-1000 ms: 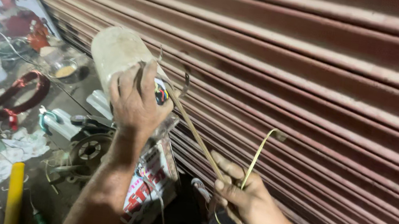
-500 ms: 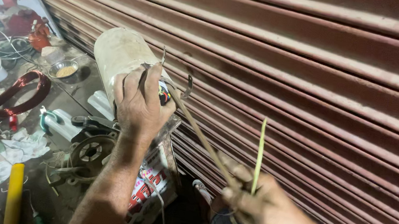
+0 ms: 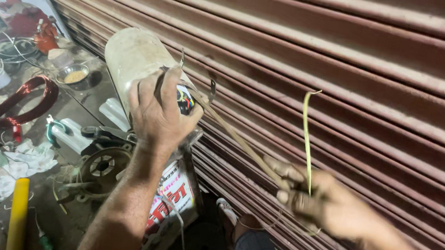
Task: The person works on a cylindrical electrical motor stator, using a screwdriver to adjust internal wires and tying yellow string around wire bundles. They also use pliers to cut the string and manipulate the wiring inside the stator.
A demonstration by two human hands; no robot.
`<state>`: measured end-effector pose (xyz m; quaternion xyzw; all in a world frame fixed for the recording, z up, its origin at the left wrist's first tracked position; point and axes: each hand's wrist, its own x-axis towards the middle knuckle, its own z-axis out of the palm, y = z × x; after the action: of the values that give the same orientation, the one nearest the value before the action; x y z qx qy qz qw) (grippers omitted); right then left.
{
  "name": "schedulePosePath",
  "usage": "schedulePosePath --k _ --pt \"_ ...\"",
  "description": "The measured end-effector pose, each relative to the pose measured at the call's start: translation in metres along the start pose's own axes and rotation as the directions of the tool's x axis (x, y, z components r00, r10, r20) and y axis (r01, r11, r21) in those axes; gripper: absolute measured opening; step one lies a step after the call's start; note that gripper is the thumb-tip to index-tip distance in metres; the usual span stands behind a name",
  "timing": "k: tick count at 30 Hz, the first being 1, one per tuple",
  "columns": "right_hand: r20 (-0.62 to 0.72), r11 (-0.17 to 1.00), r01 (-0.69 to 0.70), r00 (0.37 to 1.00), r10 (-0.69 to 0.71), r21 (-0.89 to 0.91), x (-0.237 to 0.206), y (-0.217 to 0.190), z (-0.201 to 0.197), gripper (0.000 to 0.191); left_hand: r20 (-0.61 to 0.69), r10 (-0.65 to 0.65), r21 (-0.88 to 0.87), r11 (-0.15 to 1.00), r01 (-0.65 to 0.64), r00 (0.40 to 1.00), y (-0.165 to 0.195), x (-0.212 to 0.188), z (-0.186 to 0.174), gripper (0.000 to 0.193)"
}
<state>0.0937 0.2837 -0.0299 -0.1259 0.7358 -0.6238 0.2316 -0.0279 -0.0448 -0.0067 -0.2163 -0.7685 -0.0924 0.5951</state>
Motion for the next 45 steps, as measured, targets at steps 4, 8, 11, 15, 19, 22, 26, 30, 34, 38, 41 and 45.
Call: schedulePosePath --k 4,8,11,15,19,22,26,30,34,38,41,45 --pt "-0.121 0.93 0.366 0.923 -0.364 -0.004 -0.019 0.031 0.045 0.067 0.022 -0.066 0.018 0.998 0.066 0.998 -0.003 -0.008 0.003 0.075" --pt "-0.028 0.397 0.77 0.443 -0.896 -0.5 -0.005 0.037 0.074 0.06 0.045 -0.082 0.095 0.992 0.078 0.996 -0.011 -0.009 0.018 0.072" --pt "-0.243 0.346 0.703 0.248 -0.938 -0.621 0.015 0.023 0.091 0.047 0.073 -0.035 0.05 0.998 0.031 0.997 -0.016 -0.007 0.019 0.065" --pt "-0.376 0.483 0.6 0.306 -0.875 -0.637 0.03 -0.028 0.088 0.103 0.172 0.026 0.145 0.988 -0.051 0.985 -0.008 -0.006 0.002 0.054" --pt "-0.144 0.314 0.697 0.293 -0.945 -0.644 0.043 -0.078 0.085 0.063 0.165 0.058 0.093 0.993 -0.074 0.985 0.001 0.003 -0.008 0.045" --pt "-0.115 0.311 0.748 0.303 -0.946 -0.587 0.042 -0.083 0.098 0.053 0.226 0.077 0.146 0.983 -0.112 0.971 0.003 0.004 -0.011 0.052" --pt "-0.14 0.741 0.67 0.739 -0.659 0.053 0.041 -0.061 0.1 0.038 0.281 0.044 0.149 0.985 -0.088 0.959 -0.006 0.0 -0.012 0.081" --pt "-0.139 0.434 0.819 0.413 -0.9 -0.375 0.049 -0.039 0.094 0.051 0.155 0.006 0.059 0.998 -0.015 0.988 -0.011 -0.005 -0.016 0.104" --pt "-0.269 0.447 0.849 0.377 -0.886 -0.28 0.056 -0.034 0.105 0.054 0.029 -0.051 0.156 0.987 0.046 0.998 -0.007 -0.003 -0.014 0.094" --pt "-0.243 0.532 0.779 0.474 -0.846 -0.331 0.049 -0.043 0.115 0.056 -0.045 -0.055 0.21 0.976 0.063 0.997 -0.002 0.002 -0.008 0.075" --pt "-0.205 0.494 0.786 0.45 -0.869 -0.371 0.048 -0.045 0.107 0.055 -0.063 -0.047 0.242 0.968 0.061 0.997 0.0 0.005 -0.005 0.051" --pt "-0.005 0.202 0.845 0.23 -0.973 -0.495 0.066 -0.028 0.09 0.053 -0.105 -0.042 0.205 0.977 0.063 0.994 0.002 0.006 -0.002 0.035"
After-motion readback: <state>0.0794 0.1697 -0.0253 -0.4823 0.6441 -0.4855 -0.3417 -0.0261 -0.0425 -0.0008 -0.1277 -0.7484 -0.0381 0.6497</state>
